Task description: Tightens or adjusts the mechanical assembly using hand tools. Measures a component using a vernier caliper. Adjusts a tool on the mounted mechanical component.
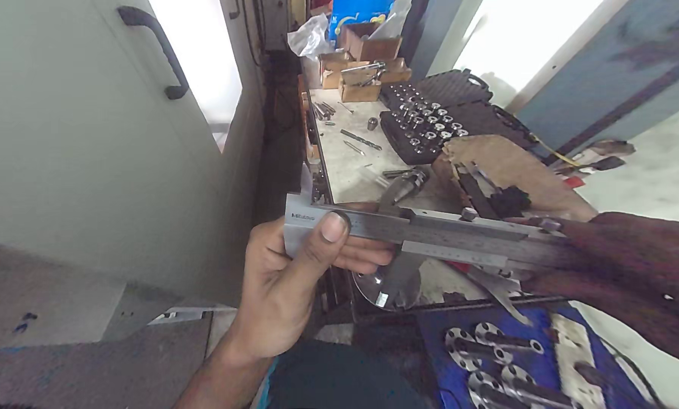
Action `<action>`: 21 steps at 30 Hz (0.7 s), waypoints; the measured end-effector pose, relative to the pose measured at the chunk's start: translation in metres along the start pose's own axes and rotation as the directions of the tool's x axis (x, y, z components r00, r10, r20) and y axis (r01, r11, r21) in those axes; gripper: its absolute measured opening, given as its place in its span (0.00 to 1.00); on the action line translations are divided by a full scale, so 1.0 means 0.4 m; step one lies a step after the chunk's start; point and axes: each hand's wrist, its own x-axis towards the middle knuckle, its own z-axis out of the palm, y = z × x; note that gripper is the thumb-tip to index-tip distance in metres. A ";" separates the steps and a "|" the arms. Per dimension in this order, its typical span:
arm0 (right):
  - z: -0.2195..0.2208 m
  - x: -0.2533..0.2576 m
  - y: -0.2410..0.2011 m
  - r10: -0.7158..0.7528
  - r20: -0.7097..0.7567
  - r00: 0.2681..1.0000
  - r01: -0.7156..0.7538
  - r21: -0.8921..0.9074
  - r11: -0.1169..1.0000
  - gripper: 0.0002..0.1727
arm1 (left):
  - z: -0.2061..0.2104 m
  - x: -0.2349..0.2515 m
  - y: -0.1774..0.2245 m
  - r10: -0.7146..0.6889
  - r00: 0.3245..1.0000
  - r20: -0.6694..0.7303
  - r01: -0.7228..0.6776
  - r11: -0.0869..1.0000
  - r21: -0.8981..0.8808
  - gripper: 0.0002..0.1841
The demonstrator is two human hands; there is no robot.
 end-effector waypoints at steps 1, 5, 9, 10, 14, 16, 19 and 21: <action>0.000 0.000 0.000 -0.001 0.000 1.000 0.001 0.001 1.000 0.25 | 0.000 0.000 0.000 0.000 1.000 -0.001 0.000 1.000 0.001 0.17; -0.003 0.000 -0.003 -0.001 0.002 1.000 0.001 0.000 1.000 0.25 | 0.001 -0.002 0.000 0.003 1.000 -0.009 -0.003 1.000 0.005 0.17; -0.004 0.003 -0.005 -0.007 -0.005 1.000 0.007 -0.013 1.000 0.25 | 0.001 -0.002 -0.001 0.004 1.000 -0.006 -0.004 1.000 0.005 0.17; -0.004 0.002 -0.005 -0.009 -0.005 1.000 0.009 -0.015 1.000 0.25 | 0.001 -0.002 -0.001 0.004 1.000 -0.005 -0.004 1.000 0.003 0.17; -0.002 -0.002 -0.002 -0.016 -0.006 1.000 0.016 -0.027 1.000 0.25 | 0.002 -0.003 -0.001 0.000 1.000 -0.007 0.000 1.000 0.001 0.18; -0.001 -0.003 -0.002 -0.014 -0.010 1.000 0.014 -0.030 0.999 0.25 | 0.002 -0.003 -0.001 -0.002 1.000 -0.008 0.002 1.000 0.002 0.18; 0.000 -0.007 0.001 -0.013 -0.013 1.000 0.013 -0.015 1.000 0.25 | 0.004 -0.004 0.000 -0.003 1.000 -0.008 0.003 1.000 0.001 0.17; -0.001 -0.008 0.001 -0.010 -0.009 1.000 0.010 -0.012 1.000 0.25 | 0.004 -0.004 0.000 -0.002 1.000 -0.006 0.002 1.000 -0.001 0.17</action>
